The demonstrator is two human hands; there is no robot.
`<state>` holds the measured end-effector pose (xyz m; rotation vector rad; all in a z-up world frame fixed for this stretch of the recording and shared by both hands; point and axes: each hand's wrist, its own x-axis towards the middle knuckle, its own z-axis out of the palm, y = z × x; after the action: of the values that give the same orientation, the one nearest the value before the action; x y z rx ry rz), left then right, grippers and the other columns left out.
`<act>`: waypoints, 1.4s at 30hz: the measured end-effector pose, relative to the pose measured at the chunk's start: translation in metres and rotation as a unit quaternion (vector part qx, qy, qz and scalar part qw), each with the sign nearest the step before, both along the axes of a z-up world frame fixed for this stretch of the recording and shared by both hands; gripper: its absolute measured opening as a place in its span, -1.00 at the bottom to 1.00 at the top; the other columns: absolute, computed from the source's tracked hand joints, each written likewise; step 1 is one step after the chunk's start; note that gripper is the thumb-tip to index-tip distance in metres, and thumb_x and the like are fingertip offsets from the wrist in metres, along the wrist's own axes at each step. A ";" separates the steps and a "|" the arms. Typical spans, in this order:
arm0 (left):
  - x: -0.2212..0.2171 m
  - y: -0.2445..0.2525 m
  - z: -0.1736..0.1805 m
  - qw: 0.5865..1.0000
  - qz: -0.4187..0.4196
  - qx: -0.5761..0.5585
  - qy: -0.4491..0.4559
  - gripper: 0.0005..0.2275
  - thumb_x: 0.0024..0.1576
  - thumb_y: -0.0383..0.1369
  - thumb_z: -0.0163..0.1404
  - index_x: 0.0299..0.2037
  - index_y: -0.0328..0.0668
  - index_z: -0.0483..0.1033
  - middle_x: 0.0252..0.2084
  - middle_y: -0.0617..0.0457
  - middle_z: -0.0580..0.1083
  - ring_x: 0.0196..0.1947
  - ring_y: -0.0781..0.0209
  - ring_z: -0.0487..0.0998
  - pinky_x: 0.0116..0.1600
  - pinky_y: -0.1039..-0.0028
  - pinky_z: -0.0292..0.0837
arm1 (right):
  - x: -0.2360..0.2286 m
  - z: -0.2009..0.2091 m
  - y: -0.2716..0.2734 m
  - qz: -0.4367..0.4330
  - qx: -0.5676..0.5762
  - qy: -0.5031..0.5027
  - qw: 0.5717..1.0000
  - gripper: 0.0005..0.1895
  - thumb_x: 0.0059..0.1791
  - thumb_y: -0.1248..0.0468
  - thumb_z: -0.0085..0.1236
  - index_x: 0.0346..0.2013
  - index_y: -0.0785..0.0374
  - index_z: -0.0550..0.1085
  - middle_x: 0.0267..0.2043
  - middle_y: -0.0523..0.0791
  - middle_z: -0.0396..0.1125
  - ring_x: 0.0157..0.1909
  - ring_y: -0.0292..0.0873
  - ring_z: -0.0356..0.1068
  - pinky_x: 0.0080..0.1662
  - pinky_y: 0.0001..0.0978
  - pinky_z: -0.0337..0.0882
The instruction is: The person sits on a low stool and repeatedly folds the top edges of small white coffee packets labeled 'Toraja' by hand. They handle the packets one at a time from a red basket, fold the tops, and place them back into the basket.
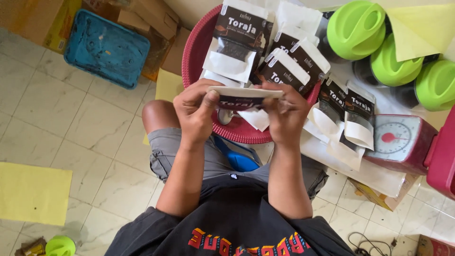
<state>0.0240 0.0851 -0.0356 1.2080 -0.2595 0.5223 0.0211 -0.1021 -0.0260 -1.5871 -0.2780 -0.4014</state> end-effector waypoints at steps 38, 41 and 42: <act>-0.031 -0.031 -0.023 0.952 0.049 0.142 0.266 -0.74 0.22 -0.20 0.15 -0.02 -0.17 0.64 0.07 -0.14 0.51 0.03 -0.10 0.63 -0.03 0.30 0.57 | 0.010 -0.039 -0.019 0.020 -0.138 0.262 0.955 -0.51 0.14 0.09 0.13 0.24 0.37 0.41 -0.04 0.12 0.49 -0.24 -0.19 0.49 -0.46 -0.54 0.47; -0.038 -0.030 -0.018 0.956 0.033 0.116 0.267 -0.72 0.24 -0.23 0.13 -0.01 -0.30 0.62 0.06 -0.25 0.50 0.04 -0.21 0.63 0.00 0.23 0.59 | 0.008 -0.038 -0.022 0.020 -0.159 0.248 0.955 -0.56 0.15 0.12 0.12 0.23 0.34 0.44 -0.04 0.12 0.49 -0.25 -0.20 0.49 -0.43 -0.53 0.48; -0.038 -0.031 -0.019 0.956 0.021 0.101 0.274 -0.70 0.24 -0.20 0.13 0.00 -0.30 0.62 0.06 -0.23 0.50 0.03 -0.19 0.63 0.00 0.23 0.60 | 0.008 -0.038 -0.024 0.016 -0.175 0.241 0.955 -0.59 0.16 0.12 0.12 0.21 0.32 0.46 -0.03 0.13 0.49 -0.26 -0.19 0.50 -0.42 -0.51 0.49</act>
<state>-0.0141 0.0543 -0.0543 1.5097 0.1932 0.1818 0.0292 -0.1263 -0.0641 -1.9684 0.0049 0.0751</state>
